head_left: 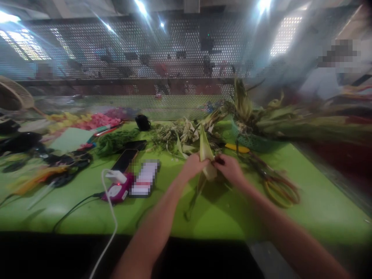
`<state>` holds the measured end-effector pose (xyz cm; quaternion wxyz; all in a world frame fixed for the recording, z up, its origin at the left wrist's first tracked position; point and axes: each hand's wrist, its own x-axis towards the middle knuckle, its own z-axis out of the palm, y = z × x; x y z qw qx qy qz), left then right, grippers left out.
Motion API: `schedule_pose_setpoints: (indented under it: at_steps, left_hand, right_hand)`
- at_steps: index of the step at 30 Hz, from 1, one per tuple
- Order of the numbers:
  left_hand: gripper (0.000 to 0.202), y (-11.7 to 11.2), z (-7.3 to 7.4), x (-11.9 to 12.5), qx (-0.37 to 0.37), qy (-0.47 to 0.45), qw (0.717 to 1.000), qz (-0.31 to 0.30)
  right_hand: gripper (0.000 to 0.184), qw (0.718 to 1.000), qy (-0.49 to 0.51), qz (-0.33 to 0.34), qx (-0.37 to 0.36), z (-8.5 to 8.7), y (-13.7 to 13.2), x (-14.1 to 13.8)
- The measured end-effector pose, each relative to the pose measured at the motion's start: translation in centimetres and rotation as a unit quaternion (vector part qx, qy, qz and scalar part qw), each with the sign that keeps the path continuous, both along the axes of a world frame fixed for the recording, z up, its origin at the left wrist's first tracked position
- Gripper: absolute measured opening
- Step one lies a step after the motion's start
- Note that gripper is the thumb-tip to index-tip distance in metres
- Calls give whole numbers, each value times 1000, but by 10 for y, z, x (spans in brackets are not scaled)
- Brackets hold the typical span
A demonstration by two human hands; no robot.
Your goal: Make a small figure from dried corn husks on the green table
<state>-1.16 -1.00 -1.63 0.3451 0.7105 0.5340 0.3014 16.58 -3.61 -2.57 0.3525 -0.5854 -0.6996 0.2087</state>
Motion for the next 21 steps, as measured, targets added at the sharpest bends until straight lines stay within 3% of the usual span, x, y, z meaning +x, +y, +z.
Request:
schedule_pose_setpoints:
  at_steps: [14,21]
  left_hand:
    - [27,3,-8,0,-37,-39,999,6]
    - [36,0,-10,5,-49,-136,990,-5]
  right_hand:
    - [11,1000,2,21,-9,-3,3,-1]
    - [16,998,65,-11,-17,-3,6,0]
